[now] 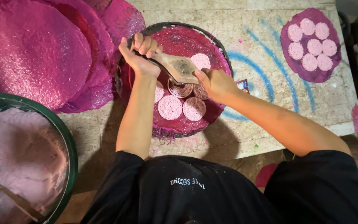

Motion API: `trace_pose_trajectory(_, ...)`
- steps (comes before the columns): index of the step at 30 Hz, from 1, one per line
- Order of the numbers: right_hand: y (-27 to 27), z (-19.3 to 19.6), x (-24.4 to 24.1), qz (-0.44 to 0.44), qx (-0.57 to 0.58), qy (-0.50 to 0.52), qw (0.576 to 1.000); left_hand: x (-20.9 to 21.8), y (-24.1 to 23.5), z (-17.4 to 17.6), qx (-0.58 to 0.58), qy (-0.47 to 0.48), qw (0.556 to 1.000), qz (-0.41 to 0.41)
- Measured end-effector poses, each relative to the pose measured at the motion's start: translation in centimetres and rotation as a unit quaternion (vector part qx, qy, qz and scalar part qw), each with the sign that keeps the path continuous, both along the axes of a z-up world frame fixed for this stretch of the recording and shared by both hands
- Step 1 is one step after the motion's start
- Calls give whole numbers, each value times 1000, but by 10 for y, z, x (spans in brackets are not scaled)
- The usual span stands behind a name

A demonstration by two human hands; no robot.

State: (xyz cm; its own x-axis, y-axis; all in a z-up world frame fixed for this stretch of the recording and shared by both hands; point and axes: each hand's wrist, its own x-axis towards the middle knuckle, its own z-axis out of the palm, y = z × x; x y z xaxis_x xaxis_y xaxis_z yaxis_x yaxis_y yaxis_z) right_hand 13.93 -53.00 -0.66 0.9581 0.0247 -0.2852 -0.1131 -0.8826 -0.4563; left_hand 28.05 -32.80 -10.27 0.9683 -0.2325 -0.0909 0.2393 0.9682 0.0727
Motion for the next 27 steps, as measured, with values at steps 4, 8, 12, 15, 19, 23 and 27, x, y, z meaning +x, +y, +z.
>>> trace_pose_trajectory(4, -5, -6, -3, 19, 30, 28, 999, -14, 6, 2, 9, 57, 998, 2)
trace_pose_trajectory(8, -22, 3, -1, -2, -46, 82, 996, -26, -21, -4, 3, 156, 988, 9)
trace_pose_trajectory(12, -32, 9, 1, -11, -113, 5, 993, -12, -44, 0, 8, 148, 988, 30)
trace_pose_trajectory(15, -40, 12, 2, -16, -46, -61, 997, 1, -38, 12, -44, 52, 997, -31)
trace_pose_trajectory(19, -47, 5, -6, -55, 46, -12, 997, -19, -23, 13, 127, 98, 971, -179)
trace_pose_trajectory(23, -60, -9, -9, -48, 76, -65, 994, -42, -29, -6, 476, -12, 788, -390)
trace_pose_trajectory(27, -69, -29, -15, -70, 88, -158, 981, -46, -33, -27, 536, -19, 758, -372)
